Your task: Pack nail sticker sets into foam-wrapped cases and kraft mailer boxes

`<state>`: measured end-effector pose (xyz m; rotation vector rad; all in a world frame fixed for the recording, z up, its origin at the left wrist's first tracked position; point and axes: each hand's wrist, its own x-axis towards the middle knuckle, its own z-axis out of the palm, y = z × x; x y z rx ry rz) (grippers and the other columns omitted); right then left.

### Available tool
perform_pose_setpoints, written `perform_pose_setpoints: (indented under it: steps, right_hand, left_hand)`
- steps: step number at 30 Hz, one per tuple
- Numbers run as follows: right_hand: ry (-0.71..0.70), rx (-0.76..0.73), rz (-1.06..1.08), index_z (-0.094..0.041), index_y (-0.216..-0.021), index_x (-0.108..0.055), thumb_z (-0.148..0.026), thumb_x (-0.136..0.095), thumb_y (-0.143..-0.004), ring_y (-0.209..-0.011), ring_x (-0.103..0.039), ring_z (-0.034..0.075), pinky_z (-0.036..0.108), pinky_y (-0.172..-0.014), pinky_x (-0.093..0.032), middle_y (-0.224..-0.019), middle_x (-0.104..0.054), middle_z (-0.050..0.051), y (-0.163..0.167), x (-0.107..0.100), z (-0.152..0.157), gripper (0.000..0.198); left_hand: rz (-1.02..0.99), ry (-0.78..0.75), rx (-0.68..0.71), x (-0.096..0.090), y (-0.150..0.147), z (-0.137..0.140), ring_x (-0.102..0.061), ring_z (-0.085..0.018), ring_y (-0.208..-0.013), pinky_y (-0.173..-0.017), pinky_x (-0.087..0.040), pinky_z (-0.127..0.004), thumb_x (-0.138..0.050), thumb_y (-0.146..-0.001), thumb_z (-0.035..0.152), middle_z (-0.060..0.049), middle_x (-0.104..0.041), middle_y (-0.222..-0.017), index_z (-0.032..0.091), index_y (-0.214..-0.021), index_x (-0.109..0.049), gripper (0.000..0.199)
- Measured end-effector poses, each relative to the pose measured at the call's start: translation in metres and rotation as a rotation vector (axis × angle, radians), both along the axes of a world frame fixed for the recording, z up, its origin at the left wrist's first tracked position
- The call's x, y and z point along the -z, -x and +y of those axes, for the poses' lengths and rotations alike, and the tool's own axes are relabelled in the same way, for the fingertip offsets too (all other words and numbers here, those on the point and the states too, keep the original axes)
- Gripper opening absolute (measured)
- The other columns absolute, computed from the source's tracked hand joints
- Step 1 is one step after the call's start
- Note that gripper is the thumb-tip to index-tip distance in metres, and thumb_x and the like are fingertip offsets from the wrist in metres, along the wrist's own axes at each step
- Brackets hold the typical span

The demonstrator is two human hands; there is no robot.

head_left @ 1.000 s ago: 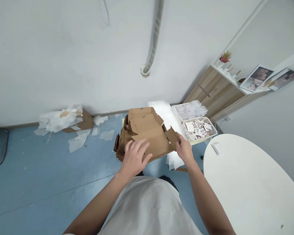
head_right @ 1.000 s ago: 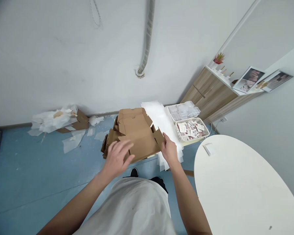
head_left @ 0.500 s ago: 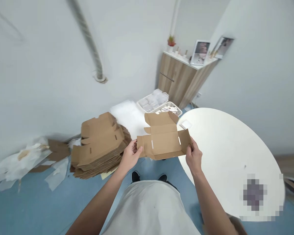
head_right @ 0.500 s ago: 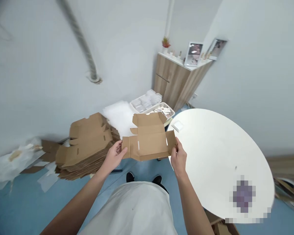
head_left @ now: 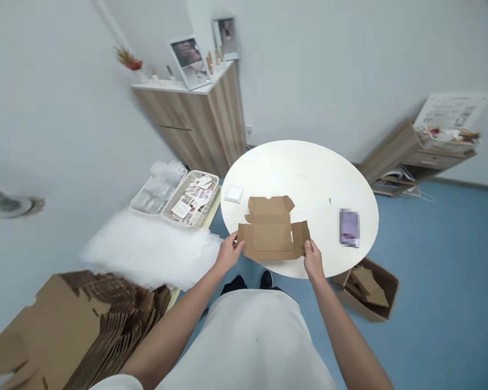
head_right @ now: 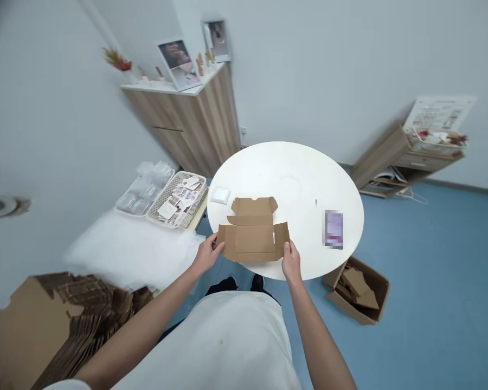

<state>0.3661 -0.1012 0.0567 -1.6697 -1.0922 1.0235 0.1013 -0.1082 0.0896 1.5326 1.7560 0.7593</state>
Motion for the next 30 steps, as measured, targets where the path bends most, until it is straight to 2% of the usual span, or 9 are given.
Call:
perform_pose_setpoints:
  steps: [5,8,11,17,21,23,25,28,30]
  right_hand:
    - [0.195,0.066,-0.002,-0.018,-0.079,-0.055,-0.043,-0.030,-0.078,-0.067,-0.053,0.015,0.026,-0.056,-0.044,-0.079,-0.057,0.004,-0.008,0.024,-0.010,0.035]
    - [0.219,0.070,0.006,-0.019,-0.066,-0.050,-0.036,-0.029,-0.077,-0.054,-0.046,0.012,0.024,-0.050,-0.040,-0.062,-0.050,-0.001,-0.004,0.024,-0.011,0.028]
    - [0.233,0.062,-0.011,-0.019,-0.072,-0.053,-0.033,-0.031,-0.075,-0.052,-0.047,0.013,0.025,-0.051,-0.040,-0.056,-0.049,-0.002,0.002,0.020,-0.009,0.027]
    - [0.254,0.103,-0.073,-0.017,-0.106,-0.054,-0.035,-0.032,-0.075,-0.061,-0.054,0.014,0.027,-0.059,-0.044,-0.082,-0.060,0.004,0.008,0.021,-0.007,0.042]
    - [0.300,0.206,-0.190,-0.015,-0.119,-0.044,-0.040,-0.037,-0.074,-0.073,-0.056,0.015,0.030,-0.068,-0.045,-0.106,-0.055,0.009,0.003,0.031,-0.014,0.052]
    - [0.303,0.256,-0.271,-0.016,-0.122,-0.041,-0.042,-0.040,-0.073,-0.086,-0.054,0.018,0.032,-0.075,-0.043,-0.113,-0.050,0.012,-0.001,0.035,-0.016,0.055]
    - [0.289,0.294,-0.353,-0.016,-0.123,-0.040,-0.043,-0.041,-0.073,-0.100,-0.048,0.022,0.035,-0.083,-0.040,-0.118,-0.046,0.013,-0.005,0.036,-0.014,0.057]
    - [0.267,0.289,-0.410,-0.016,-0.123,-0.038,-0.044,-0.041,-0.073,-0.111,-0.040,0.024,0.037,-0.088,-0.035,-0.122,-0.043,0.013,-0.012,0.033,0.003,0.057]
    - [0.267,0.253,-0.399,-0.016,-0.123,-0.039,-0.044,-0.041,-0.074,-0.110,-0.041,0.024,0.037,-0.088,-0.035,-0.122,-0.044,0.013,-0.017,0.030,0.022,0.057]
  left_hand:
    - [-0.038,0.056,0.105,0.026,-0.005,0.029,-0.054,-0.012,-0.059,-0.061,-0.045,-0.026,-0.045,-0.075,0.026,-0.005,-0.063,-0.089,0.015,-0.111,-0.051,0.039]
    - [-0.039,0.096,0.133,0.037,-0.003,0.043,-0.057,-0.013,-0.062,-0.064,-0.046,-0.028,-0.046,-0.075,0.026,-0.006,-0.063,-0.093,0.015,-0.111,-0.051,0.038]
    - [-0.071,0.128,0.166,0.047,-0.003,0.058,-0.060,-0.015,-0.066,-0.067,-0.047,-0.029,-0.047,-0.075,0.025,-0.007,-0.063,-0.095,0.015,-0.111,-0.051,0.038]
    - [-0.113,0.193,0.192,0.068,-0.007,0.077,-0.060,-0.016,-0.077,-0.075,-0.046,-0.032,-0.048,-0.078,0.030,-0.011,-0.059,-0.103,0.012,-0.117,-0.045,0.043]
    - [0.046,0.049,0.205,0.064,-0.006,0.069,-0.050,-0.022,-0.104,-0.086,-0.040,-0.038,-0.048,-0.078,0.036,-0.016,-0.045,-0.122,0.013,-0.128,-0.030,0.058]
    - [0.203,-0.070,0.296,0.057,-0.005,0.061,-0.034,-0.027,-0.119,-0.095,-0.030,-0.044,-0.050,-0.076,0.041,-0.016,-0.037,-0.130,0.015,-0.129,-0.030,0.062]
    - [0.334,-0.145,0.474,0.050,-0.007,0.053,-0.026,-0.030,-0.124,-0.099,-0.020,-0.048,-0.055,-0.072,0.042,-0.014,-0.037,-0.131,0.018,-0.124,-0.038,0.059]
    - [0.452,-0.178,0.709,0.046,-0.016,0.048,-0.027,-0.030,-0.122,-0.099,-0.013,-0.050,-0.061,-0.068,0.038,-0.011,-0.042,-0.127,0.023,-0.113,-0.048,0.050]
    - [0.502,-0.162,0.774,0.048,-0.025,0.049,-0.030,-0.030,-0.120,-0.099,-0.013,-0.051,-0.063,-0.067,0.034,-0.010,-0.045,-0.123,0.024,-0.111,-0.049,0.047]
